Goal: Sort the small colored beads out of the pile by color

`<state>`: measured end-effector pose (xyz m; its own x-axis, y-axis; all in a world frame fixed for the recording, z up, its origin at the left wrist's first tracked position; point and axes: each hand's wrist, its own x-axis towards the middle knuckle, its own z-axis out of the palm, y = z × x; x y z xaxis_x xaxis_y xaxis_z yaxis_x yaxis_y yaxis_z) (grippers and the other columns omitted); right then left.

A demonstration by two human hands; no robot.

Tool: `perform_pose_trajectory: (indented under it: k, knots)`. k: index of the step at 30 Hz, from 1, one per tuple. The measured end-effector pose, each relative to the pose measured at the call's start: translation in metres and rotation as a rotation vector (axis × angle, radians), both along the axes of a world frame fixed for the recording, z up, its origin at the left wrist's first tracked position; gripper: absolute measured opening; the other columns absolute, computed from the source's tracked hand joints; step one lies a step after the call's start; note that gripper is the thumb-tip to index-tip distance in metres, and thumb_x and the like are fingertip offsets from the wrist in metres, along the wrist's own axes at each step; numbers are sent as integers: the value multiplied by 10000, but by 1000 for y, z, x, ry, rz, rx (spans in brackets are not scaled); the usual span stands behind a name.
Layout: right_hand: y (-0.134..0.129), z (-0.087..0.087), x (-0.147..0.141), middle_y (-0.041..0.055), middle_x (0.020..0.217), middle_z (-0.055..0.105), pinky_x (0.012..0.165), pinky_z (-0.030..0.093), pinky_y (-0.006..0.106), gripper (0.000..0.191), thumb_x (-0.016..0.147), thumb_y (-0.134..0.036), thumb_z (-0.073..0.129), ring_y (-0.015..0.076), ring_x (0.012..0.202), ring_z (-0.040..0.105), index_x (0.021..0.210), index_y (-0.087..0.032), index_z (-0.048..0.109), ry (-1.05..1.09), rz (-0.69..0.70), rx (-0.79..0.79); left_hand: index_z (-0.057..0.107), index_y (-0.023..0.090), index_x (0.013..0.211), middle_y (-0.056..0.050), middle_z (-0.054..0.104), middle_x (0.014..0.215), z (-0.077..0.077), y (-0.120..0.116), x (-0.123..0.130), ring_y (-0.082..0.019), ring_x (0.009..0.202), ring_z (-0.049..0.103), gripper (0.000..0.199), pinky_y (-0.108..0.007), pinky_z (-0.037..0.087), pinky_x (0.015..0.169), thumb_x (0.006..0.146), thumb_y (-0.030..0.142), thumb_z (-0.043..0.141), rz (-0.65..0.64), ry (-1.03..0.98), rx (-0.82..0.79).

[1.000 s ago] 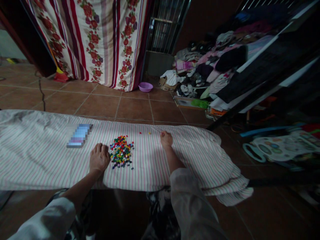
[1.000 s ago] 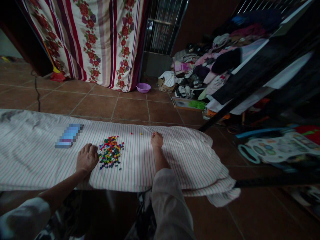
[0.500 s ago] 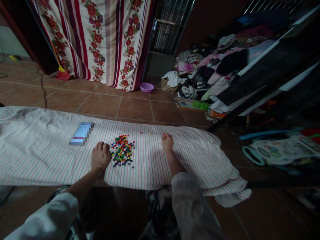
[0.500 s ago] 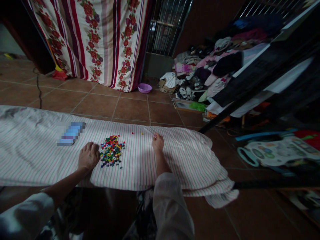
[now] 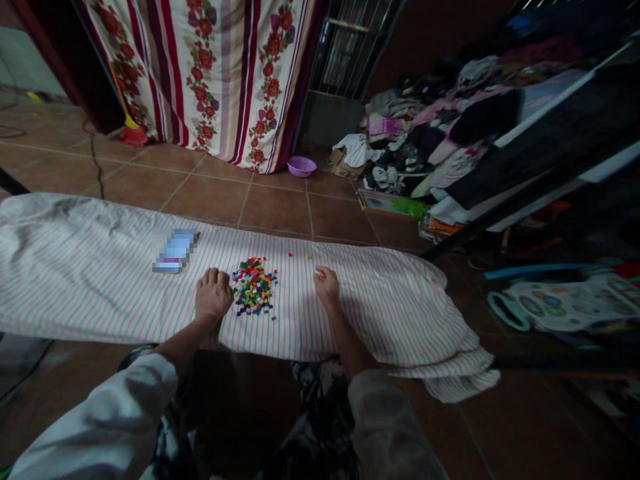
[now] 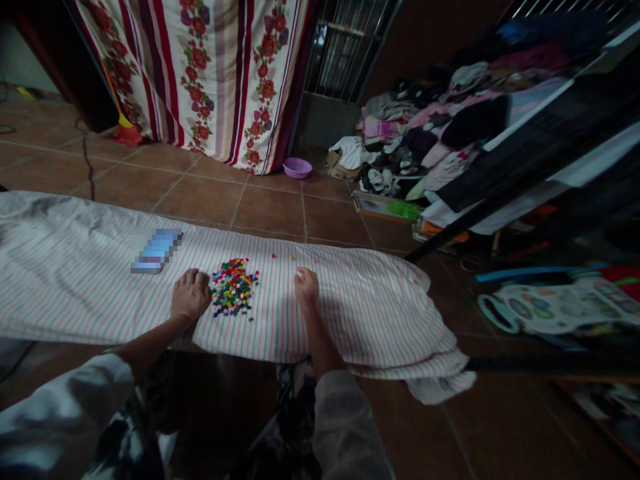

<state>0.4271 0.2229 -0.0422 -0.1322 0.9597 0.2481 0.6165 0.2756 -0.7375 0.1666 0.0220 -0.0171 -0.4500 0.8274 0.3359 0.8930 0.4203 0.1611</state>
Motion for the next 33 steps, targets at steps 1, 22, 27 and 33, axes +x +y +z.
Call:
perform_pose_trajectory:
  k: [1, 22, 27, 33]
  knots:
    - [-9, 0, -5, 94, 994, 661, 832, 508, 303, 281, 783, -212, 509, 177, 844, 625, 997, -153, 681, 11, 47, 6, 584, 159, 1013, -155, 560, 1154, 0, 0, 0, -300, 1141, 480, 227, -420, 385, 895, 843, 205, 440, 1, 3, 2]
    - [-66, 0, -66, 33, 909, 638, 791, 463, 258, 120, 829, -174, 588, 159, 843, 601, 917, -215, 656, -234, 354, 76, 568, 157, 965, -142, 564, 1086, -1, -1, -1, -294, 1109, 486, 181, -404, 384, 867, 838, 209, 450, -5, 27, -7]
    - [-65, -4, -62, 20, 866, 637, 751, 471, 258, 82, 798, -175, 577, 156, 798, 601, 862, -214, 609, -110, 383, 86, 579, 151, 969, -152, 564, 1100, 0, -1, -1, -297, 1127, 478, 195, -410, 386, 876, 837, 207, 448, -11, 17, -2]
    - [-66, -7, -61, -4, 784, 638, 716, 483, 258, 65, 768, -202, 548, 147, 720, 597, 821, -218, 583, 36, 354, 23, 588, 147, 986, -161, 568, 1117, -3, -1, -2, -302, 1138, 478, 213, -423, 391, 894, 833, 209, 453, -11, 9, 8]
